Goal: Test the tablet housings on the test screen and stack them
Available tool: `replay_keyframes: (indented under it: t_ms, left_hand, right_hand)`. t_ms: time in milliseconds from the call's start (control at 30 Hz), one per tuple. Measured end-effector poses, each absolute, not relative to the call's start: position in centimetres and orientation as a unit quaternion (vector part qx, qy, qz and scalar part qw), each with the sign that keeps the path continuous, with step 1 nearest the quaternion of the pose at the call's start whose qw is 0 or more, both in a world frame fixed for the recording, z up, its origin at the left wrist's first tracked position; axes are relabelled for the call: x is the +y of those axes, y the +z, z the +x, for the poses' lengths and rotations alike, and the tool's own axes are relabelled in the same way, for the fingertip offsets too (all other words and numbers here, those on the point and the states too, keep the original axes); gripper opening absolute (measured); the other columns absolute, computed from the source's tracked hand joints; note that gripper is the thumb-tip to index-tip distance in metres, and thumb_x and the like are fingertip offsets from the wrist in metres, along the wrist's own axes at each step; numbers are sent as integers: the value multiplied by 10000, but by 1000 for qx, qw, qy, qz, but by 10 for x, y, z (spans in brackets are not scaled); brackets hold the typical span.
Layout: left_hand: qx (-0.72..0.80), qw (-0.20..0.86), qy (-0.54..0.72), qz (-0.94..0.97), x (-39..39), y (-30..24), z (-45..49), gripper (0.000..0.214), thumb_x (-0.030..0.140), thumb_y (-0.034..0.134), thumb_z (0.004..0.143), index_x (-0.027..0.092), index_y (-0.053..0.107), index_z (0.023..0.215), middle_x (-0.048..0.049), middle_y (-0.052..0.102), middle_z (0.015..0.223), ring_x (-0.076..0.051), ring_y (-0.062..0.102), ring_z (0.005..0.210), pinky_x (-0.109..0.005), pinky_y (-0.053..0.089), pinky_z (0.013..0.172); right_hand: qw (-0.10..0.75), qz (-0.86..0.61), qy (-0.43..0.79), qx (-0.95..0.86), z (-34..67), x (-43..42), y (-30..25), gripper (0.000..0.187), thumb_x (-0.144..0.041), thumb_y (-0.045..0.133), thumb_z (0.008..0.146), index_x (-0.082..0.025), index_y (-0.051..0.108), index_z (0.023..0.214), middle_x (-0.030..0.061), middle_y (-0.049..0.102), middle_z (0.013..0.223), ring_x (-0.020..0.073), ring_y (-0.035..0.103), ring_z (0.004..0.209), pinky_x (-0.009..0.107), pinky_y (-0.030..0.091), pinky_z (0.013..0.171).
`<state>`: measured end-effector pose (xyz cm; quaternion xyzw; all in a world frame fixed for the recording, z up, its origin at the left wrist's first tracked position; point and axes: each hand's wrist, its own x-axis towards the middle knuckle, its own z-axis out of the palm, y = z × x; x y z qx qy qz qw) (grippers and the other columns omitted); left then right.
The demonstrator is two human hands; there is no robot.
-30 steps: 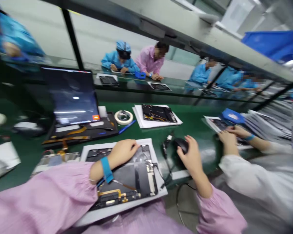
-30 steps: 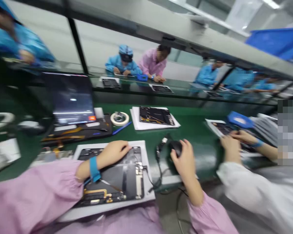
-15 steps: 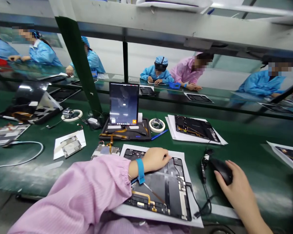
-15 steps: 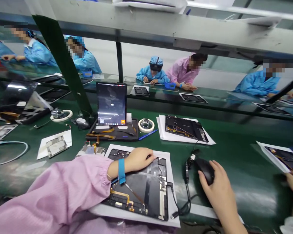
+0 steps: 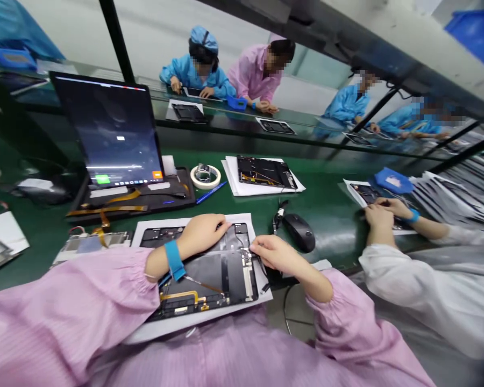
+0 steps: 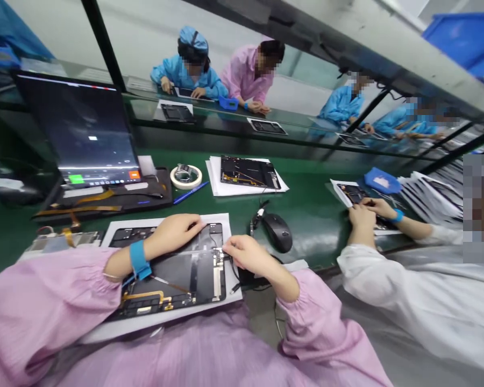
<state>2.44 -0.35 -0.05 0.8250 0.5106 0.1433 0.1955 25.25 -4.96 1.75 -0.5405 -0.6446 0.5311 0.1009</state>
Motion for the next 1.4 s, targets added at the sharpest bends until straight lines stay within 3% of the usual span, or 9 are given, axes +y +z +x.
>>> replay_keyframes:
  t_ms: [133,267,367,467,533,767,1100,1300,1400]
  left_hand:
    - [506,196,139,828,-5,-1,24,383,439,350,941,211,633,822,-38,705,875,-214,623,810,-286,362,629]
    - [507,190,132,830,-5,-1,23,402,446,328,945,207,615,798,-38,697,850,-217,618,783,-291,337,611]
    - [509,192,130,829,-4,0,24,401,447,327,942,206,603,781,-37,693,846,-215,612,773,-290,319,597]
    - [515,196,128,825,-4,0,24,393,449,333,937,209,597,772,-34,689,831,-214,606,765,-286,306,587]
    - [516,198,127,824,-4,1,25,389,448,333,936,210,594,773,-33,687,828,-213,603,764,-283,303,587]
    - [514,198,126,825,-5,1,24,387,450,335,932,212,599,780,-34,686,833,-209,597,762,-277,305,593]
    - [516,189,124,826,-6,1,24,393,448,336,933,210,604,770,-37,689,829,-211,603,757,-288,311,586]
    - [517,191,129,825,-5,0,25,392,444,341,933,210,617,782,-37,694,834,-208,609,760,-283,333,593]
    - [518,193,133,823,-6,0,25,390,447,349,928,209,624,787,-38,697,835,-208,613,761,-283,345,598]
  right_hand:
    - [31,-487,634,-600,261,-46,15,309,-466,489,883,-179,525,774,-112,426,362,40,275,265,160,185,289]
    - [53,-499,639,-584,271,-46,22,322,-473,527,867,-170,541,759,-104,435,356,34,276,246,150,180,269]
    - [229,-523,613,-546,285,-48,38,355,-530,540,850,-181,542,782,-85,457,374,48,319,258,154,158,268]
    - [467,-479,559,-489,295,-58,56,409,-641,497,834,-235,540,866,-28,595,568,93,524,421,163,275,323]
    - [518,-434,536,-507,295,-68,62,412,-671,520,805,-267,548,874,-19,619,659,111,567,501,189,356,379]
    - [259,-523,400,-707,266,-80,25,157,-329,612,851,-210,642,949,20,641,845,136,579,747,265,460,668]
    - [266,-523,512,-627,259,-72,1,186,-316,592,829,-193,540,957,-17,582,749,109,564,612,244,452,589]
    - [116,-570,203,-787,242,-92,9,310,-325,458,921,-139,460,1168,80,636,854,212,614,769,342,460,704]
    - [100,-570,144,-802,231,-100,6,341,-282,420,927,-103,421,1218,124,646,913,233,631,821,348,464,726]
